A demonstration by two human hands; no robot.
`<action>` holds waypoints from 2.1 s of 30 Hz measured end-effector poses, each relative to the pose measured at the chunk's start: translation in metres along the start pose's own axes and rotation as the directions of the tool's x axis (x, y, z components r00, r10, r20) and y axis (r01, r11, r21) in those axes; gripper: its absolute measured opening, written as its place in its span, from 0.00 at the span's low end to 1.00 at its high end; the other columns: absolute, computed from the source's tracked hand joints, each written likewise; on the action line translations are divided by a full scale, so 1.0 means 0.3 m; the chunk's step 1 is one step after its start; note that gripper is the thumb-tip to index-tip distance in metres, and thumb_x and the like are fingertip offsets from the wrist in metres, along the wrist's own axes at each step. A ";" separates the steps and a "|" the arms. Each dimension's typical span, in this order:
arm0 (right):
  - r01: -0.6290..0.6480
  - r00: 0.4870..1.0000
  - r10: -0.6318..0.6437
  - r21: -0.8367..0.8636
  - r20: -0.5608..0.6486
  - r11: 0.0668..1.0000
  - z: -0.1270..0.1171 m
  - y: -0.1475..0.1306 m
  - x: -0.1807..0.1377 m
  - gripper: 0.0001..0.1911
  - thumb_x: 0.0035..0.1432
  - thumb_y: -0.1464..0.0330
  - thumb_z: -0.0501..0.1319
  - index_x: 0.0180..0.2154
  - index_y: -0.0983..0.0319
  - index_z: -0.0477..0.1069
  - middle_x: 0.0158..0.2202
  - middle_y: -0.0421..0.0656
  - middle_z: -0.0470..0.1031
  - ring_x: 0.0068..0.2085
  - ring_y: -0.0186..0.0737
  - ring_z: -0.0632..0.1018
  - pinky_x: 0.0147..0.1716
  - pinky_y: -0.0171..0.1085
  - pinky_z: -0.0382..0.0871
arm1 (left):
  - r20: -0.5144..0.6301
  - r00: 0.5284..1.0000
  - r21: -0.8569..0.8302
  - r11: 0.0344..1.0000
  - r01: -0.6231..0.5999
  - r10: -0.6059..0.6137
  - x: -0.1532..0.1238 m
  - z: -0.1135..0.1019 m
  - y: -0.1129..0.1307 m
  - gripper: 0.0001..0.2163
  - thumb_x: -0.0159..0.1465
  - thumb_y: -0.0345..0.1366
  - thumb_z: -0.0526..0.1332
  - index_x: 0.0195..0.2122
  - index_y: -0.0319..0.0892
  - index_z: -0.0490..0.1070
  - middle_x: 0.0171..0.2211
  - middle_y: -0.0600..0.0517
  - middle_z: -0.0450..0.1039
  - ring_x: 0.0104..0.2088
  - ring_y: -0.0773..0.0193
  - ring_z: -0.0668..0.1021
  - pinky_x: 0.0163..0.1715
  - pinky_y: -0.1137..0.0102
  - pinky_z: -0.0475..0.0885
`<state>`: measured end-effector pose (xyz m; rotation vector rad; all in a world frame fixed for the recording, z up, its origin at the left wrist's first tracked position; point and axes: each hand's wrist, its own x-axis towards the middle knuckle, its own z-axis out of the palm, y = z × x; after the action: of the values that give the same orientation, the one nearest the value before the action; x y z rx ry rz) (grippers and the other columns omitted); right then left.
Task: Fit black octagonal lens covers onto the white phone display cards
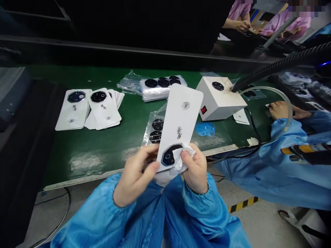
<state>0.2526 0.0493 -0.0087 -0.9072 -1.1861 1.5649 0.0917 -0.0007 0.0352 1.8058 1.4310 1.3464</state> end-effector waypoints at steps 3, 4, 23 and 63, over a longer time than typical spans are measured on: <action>0.031 0.998 -0.030 0.018 -0.064 0.999 0.021 -0.001 -0.007 0.11 0.56 0.60 0.62 0.33 0.60 0.66 0.25 0.35 0.64 0.26 0.31 0.65 0.25 0.30 0.60 | 0.011 1.000 0.095 0.995 0.012 -0.013 -0.016 0.023 0.020 0.03 0.63 0.28 0.56 0.34 0.40 0.68 0.29 0.53 0.72 0.30 0.69 0.74 0.30 0.77 0.69; 0.036 0.997 -0.035 0.018 -0.068 0.999 0.029 -0.006 -0.008 0.10 0.55 0.61 0.63 0.33 0.59 0.65 0.26 0.35 0.65 0.26 0.31 0.66 0.25 0.30 0.61 | -0.006 1.000 0.118 0.993 0.023 -0.023 -0.014 0.024 0.026 0.04 0.62 0.27 0.56 0.31 0.39 0.67 0.27 0.53 0.71 0.28 0.69 0.73 0.28 0.77 0.68; 0.179 0.982 -0.173 0.081 -0.072 0.981 0.101 -0.085 0.015 0.28 0.40 0.73 0.72 0.38 0.57 0.58 0.33 0.34 0.70 0.31 0.30 0.75 0.30 0.28 0.71 | 0.149 0.985 0.188 0.975 -0.118 0.090 0.016 0.014 0.024 0.06 0.62 0.25 0.53 0.36 0.40 0.66 0.26 0.54 0.67 0.26 0.68 0.70 0.27 0.75 0.65; 0.627 0.739 -0.235 -0.519 0.631 0.581 0.029 -0.327 0.043 0.06 0.55 0.79 0.58 0.32 0.63 0.68 0.27 0.38 0.70 0.30 0.32 0.70 0.29 0.31 0.63 | 0.250 0.963 0.100 0.986 -0.132 0.104 0.067 -0.084 0.085 0.05 0.64 0.27 0.54 0.34 0.39 0.68 0.27 0.52 0.72 0.27 0.67 0.73 0.25 0.72 0.66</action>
<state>0.2646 0.0681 0.0882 -0.5519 -2.3138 0.8907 0.0805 0.0037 0.0745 2.0805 1.3100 1.0684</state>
